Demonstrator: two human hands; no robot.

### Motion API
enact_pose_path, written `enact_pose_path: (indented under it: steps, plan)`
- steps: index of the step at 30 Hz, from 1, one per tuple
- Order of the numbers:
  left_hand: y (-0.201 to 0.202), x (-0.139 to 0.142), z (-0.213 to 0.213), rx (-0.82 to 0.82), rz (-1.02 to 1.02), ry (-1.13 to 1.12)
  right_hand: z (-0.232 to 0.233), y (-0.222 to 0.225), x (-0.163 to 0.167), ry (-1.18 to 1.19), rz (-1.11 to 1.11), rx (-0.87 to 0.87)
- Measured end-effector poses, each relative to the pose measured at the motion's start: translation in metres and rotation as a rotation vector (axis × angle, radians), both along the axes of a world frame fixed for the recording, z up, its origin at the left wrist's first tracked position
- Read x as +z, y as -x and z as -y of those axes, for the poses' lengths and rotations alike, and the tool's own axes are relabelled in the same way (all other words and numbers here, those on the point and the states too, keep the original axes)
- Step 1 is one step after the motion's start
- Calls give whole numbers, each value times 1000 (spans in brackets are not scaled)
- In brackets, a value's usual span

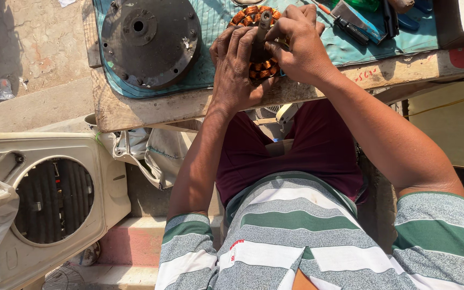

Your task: The person works at a bench reassembling an electric fan motor. They fit the copper-wound stator onto the shaft assembly, press the rotor and end bells together by hand, brush dust off the metal housing parts, and fit small bearing components into the housing.

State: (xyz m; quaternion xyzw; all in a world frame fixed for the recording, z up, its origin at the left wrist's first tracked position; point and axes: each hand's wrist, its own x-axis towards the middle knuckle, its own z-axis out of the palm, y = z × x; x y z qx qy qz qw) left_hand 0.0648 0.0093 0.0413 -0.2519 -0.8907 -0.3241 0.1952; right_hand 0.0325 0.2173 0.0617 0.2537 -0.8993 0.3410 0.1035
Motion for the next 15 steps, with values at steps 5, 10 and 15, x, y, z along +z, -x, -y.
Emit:
enact_pose_path:
  steps: [5, 10, 15]
  plan:
    - [0, -1, 1, 9, 23, -10, -9, -4, 15, -132, -150, 0]
    - [0, 0, 1, 6, 16, 4, -2, -2, 8, -71, -180, -17]
    - [1, 1, 2, 0, 30, -1, 1, 2, -6, 94, -80, 2]
